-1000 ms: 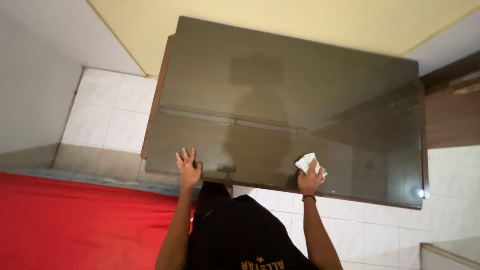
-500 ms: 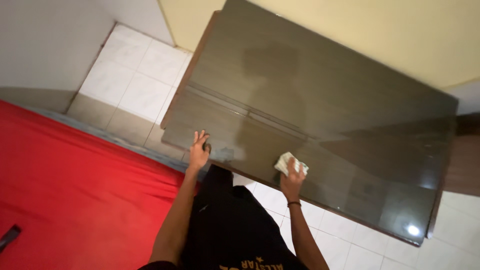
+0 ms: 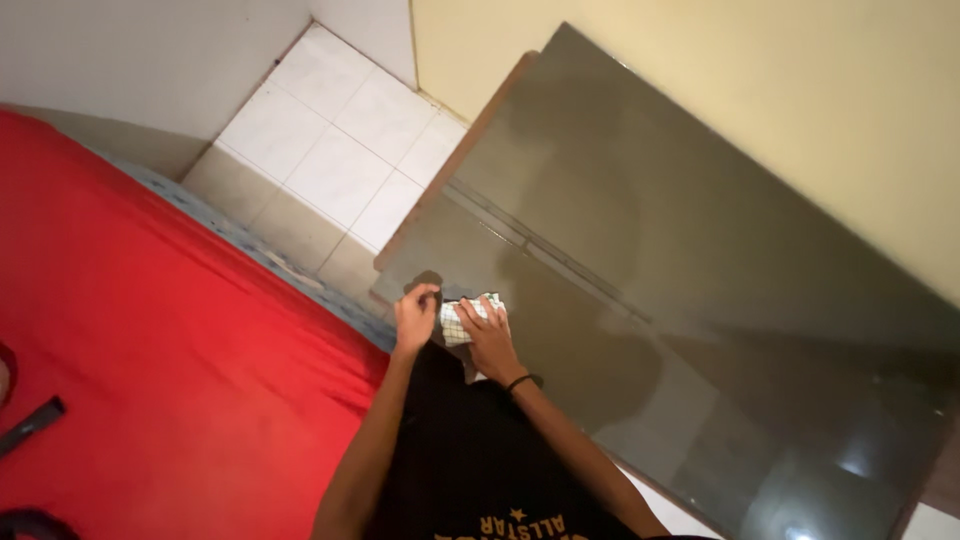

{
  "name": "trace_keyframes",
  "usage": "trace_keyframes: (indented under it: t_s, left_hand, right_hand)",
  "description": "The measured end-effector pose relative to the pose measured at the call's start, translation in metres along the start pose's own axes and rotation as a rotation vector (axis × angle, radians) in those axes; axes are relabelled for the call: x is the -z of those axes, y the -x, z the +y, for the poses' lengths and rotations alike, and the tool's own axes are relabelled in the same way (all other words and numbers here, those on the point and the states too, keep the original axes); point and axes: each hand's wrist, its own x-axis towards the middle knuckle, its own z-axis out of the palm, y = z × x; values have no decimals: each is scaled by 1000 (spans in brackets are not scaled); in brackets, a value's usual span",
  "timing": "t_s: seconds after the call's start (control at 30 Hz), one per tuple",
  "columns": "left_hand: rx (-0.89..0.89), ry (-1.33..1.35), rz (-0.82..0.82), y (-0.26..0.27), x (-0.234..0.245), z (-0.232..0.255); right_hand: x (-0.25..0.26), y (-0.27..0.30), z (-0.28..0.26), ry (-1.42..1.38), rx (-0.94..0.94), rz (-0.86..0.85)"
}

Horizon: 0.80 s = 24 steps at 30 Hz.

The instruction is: The person wipes the surface of a dark brown cabinet door with a white cloth. They move the cloth back and forth across the surface, covering different areas of the cabinet door.

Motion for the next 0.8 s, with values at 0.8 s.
trace_keyframes:
  t_s: [0.8]
  left_hand:
    - [-65, -638, 195, -166, -7, 57]
  right_hand:
    - [52, -249, 136, 45, -301, 297]
